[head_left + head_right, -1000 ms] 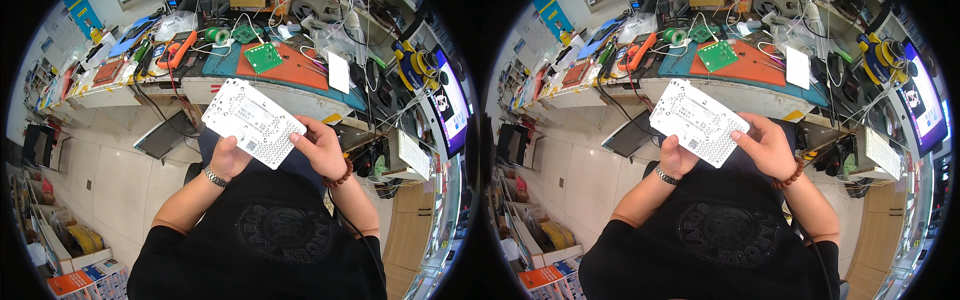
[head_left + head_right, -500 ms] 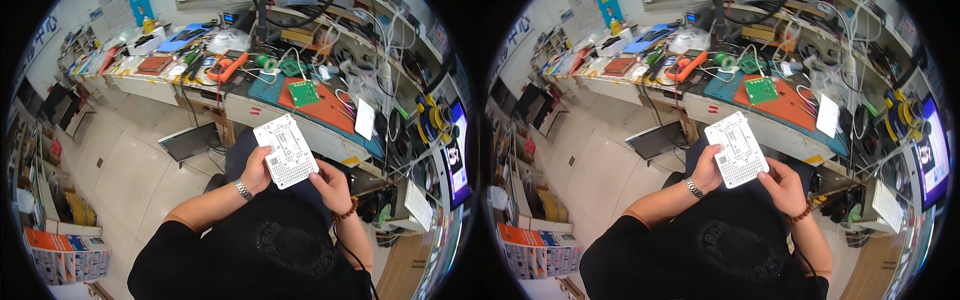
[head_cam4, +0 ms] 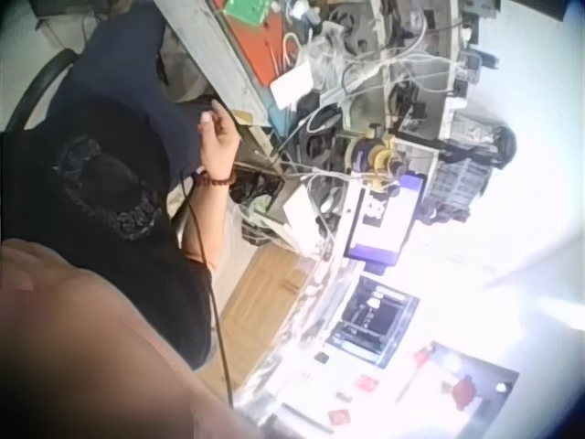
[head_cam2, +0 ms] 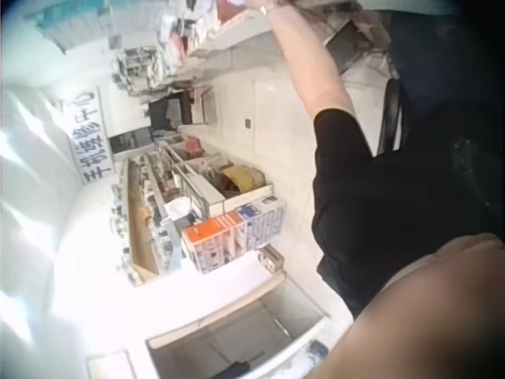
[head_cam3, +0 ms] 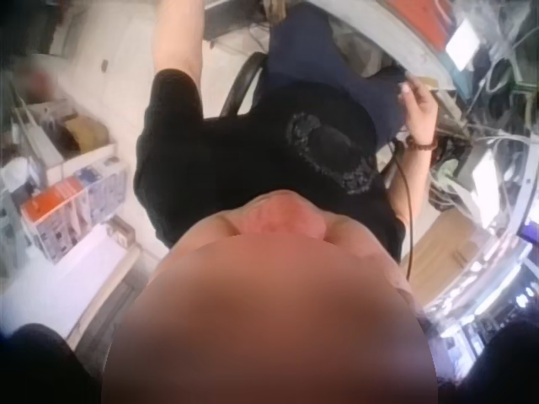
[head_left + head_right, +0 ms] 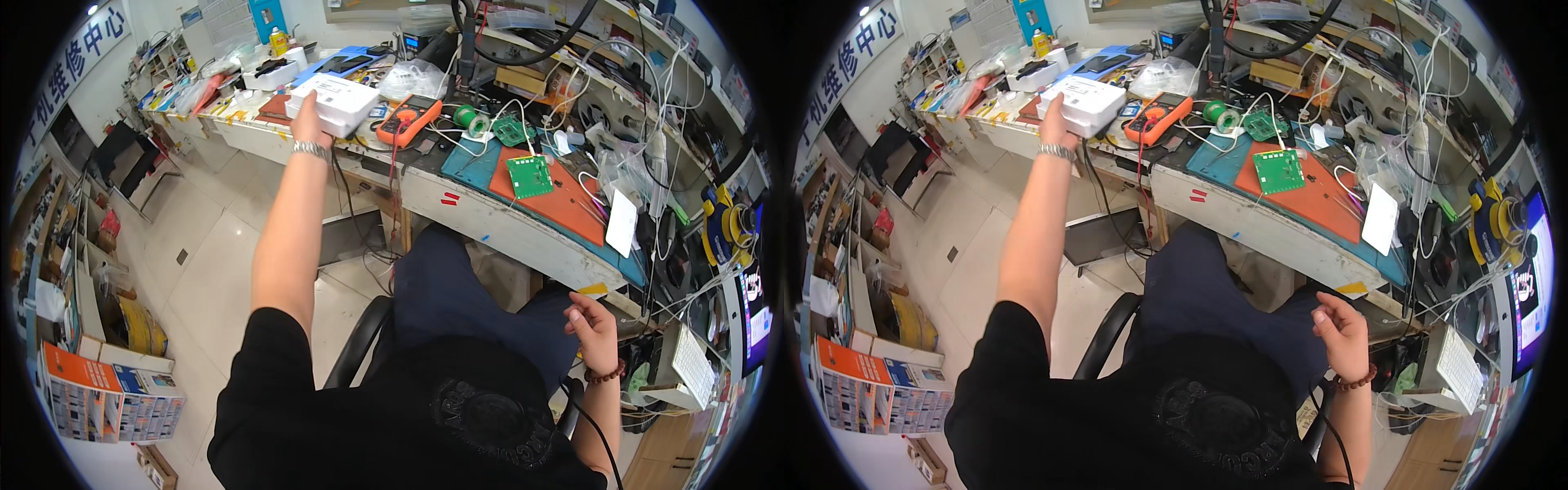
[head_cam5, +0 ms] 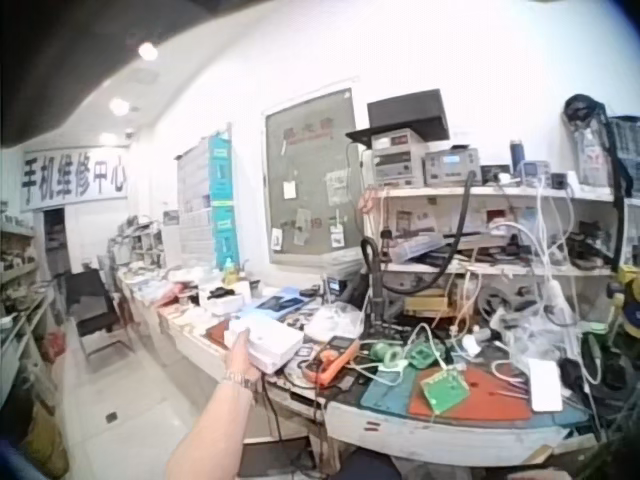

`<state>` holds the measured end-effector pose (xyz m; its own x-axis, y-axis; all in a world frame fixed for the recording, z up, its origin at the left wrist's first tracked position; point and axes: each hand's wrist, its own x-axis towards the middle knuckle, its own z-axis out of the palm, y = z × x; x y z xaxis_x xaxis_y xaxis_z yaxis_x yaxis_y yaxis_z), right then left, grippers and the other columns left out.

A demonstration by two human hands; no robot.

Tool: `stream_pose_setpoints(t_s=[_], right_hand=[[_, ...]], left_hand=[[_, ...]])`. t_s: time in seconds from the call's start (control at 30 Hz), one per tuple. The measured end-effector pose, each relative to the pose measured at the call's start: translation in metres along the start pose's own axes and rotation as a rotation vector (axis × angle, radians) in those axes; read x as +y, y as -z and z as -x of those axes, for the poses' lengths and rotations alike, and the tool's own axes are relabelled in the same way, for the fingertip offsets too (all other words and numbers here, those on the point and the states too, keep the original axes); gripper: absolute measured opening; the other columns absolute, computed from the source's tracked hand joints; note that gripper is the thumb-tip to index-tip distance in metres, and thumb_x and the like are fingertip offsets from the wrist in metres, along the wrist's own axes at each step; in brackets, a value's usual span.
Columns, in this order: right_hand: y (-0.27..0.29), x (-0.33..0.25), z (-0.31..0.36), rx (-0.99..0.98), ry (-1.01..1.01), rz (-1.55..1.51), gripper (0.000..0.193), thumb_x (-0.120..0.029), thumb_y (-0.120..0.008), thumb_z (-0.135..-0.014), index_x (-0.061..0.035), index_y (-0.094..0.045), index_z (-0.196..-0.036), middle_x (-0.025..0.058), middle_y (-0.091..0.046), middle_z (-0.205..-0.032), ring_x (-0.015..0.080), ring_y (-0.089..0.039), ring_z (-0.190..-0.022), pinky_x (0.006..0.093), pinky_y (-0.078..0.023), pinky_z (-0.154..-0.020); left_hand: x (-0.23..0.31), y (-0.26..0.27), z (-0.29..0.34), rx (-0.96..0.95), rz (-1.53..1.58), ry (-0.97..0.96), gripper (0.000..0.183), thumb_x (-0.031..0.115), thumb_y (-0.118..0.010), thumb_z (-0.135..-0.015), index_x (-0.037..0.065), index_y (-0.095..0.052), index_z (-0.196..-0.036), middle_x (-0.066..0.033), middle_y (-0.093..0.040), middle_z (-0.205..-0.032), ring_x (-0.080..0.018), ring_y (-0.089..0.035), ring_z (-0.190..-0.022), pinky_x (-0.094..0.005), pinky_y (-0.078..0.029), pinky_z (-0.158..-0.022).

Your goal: The person holds a green circuit board, connects and disconnects a white USB cable, and rotates the board to view both sides. They then pick up two white rectangular hard drives, compare them briefly, and place them back on the workbench.

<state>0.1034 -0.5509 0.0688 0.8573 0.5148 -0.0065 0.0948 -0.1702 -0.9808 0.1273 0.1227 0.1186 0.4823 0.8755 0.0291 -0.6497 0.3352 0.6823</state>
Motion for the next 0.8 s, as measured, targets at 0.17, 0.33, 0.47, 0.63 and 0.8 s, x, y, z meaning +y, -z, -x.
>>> stream_pose_setpoints(t_s=[0.17, 0.33, 0.47, 0.63, 0.8], right_hand=[[0.014, 0.012, 0.002, 0.086, -0.106, 0.002, 0.04, -0.012, -0.071, -0.104, 0.005, -0.065, -0.139, 0.0034, -0.071, -0.103, 0.0094, -0.064, -0.084, 0.026, -0.055, -0.075], [0.024, 0.019, 0.003, 0.125, -0.16, 0.031, 0.04, -0.011, -0.073, -0.102, 0.007, -0.065, -0.137, 0.0008, -0.069, -0.095, 0.0072, -0.063, -0.079, 0.0244, -0.052, -0.071], [0.047, 0.031, 0.017, 0.146, -0.102, 0.088, 0.043, -0.012, -0.075, -0.1, 0.0081, -0.064, -0.137, -0.0004, -0.068, -0.091, 0.0067, -0.062, -0.077, 0.0239, -0.051, -0.067], [0.095, 0.058, 0.092, 0.238, -0.473, 1.228, 0.029, -0.026, -0.066, -0.091, 0.0002, -0.079, -0.089, 0.0242, -0.078, -0.1, 0.0394, -0.077, -0.096, 0.0462, -0.062, -0.086], [0.088, 0.071, 0.19, -0.323, -0.87, 1.013, 0.056, -0.055, -0.063, -0.091, -0.0032, -0.083, -0.097, 0.0271, -0.077, -0.102, 0.0411, -0.075, -0.103, 0.0508, -0.057, -0.096]], left_hand=[[-0.036, -0.006, -0.107, 0.22, -0.16, -0.119, 0.051, 0.005, -0.088, -0.085, -0.012, -0.063, -0.127, -0.0217, -0.075, -0.124, -0.0336, -0.078, -0.102, -0.0467, -0.066, -0.085], [-0.061, -0.008, -0.18, 0.371, -1.395, -0.046, 0.123, 0.069, -0.089, -0.073, -0.021, -0.047, -0.145, -0.0292, -0.059, -0.15, -0.0363, -0.059, -0.139, -0.0429, -0.047, -0.117], [-0.065, -0.01, -0.182, 0.227, -1.714, -0.094, 0.13, 0.098, -0.058, -0.076, -0.014, -0.06, -0.142, -0.0337, -0.059, -0.149, -0.039, -0.056, -0.144, -0.0424, -0.04, -0.122], [-0.054, -0.003, -0.151, 0.12, -1.612, 0.015, 0.118, 0.091, -0.056, -0.083, -0.01, -0.063, -0.142, -0.0308, -0.057, -0.153, -0.0462, -0.05, -0.147, -0.0525, -0.037, -0.122], [-0.053, 0.012, -0.119, 0.119, -1.402, -0.101, 0.078, 0.06, -0.076, -0.088, -0.004, -0.072, -0.133, -0.0332, -0.064, -0.142, -0.0445, -0.063, -0.132, -0.0471, -0.05, -0.11]])
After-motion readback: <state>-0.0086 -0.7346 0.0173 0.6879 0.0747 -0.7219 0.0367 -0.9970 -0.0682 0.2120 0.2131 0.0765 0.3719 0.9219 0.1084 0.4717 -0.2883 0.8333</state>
